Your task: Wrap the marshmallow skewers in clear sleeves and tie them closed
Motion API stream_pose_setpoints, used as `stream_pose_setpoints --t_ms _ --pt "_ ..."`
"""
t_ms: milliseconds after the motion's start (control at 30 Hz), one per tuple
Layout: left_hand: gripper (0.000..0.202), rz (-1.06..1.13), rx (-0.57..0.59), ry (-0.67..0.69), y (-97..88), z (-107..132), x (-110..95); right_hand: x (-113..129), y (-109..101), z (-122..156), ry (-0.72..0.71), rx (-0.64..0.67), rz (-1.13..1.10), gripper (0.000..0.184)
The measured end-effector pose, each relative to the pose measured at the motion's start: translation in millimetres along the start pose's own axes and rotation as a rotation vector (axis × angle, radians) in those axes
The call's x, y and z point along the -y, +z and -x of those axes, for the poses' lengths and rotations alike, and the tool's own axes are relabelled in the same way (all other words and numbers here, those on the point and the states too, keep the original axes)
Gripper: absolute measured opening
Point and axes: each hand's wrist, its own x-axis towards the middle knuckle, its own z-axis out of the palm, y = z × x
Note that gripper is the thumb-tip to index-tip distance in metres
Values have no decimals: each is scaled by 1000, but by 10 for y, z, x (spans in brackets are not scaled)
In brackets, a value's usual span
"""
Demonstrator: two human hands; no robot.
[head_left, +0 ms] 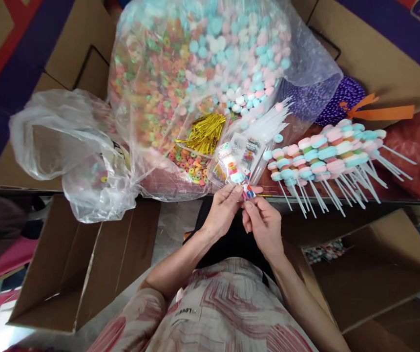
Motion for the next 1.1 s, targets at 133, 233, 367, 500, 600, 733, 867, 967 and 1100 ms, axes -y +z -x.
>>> stream_pose_setpoints --t_ms 133,233,367,500,600,733,867,967,1100 --pt "41 3 -46 122 -69 59 -56 165 91 -109 -45 6 55 29" --pt "40 32 26 135 -185 116 -231 244 260 -214 96 149 -146 46" --pt "36 168 6 203 -419 182 -512 400 399 -448 166 563 -6 45" --pt "28 272 -235 341 -620 198 -625 582 570 -889 -266 482 547 32" --pt "20 284 -309 292 -692 207 -621 583 853 -1298 -473 258 689 21" --pt "17 295 -291 207 -713 234 -615 426 1198 -1731 -589 211 854 16" --pt "23 343 -285 179 -723 240 -646 312 1283 -1933 -656 242 891 17" --pt "22 344 -287 167 -716 223 -662 289 1236 -2003 -694 284 846 20" --pt "21 290 -259 210 -680 188 -660 265 1157 -2085 -731 253 788 23"
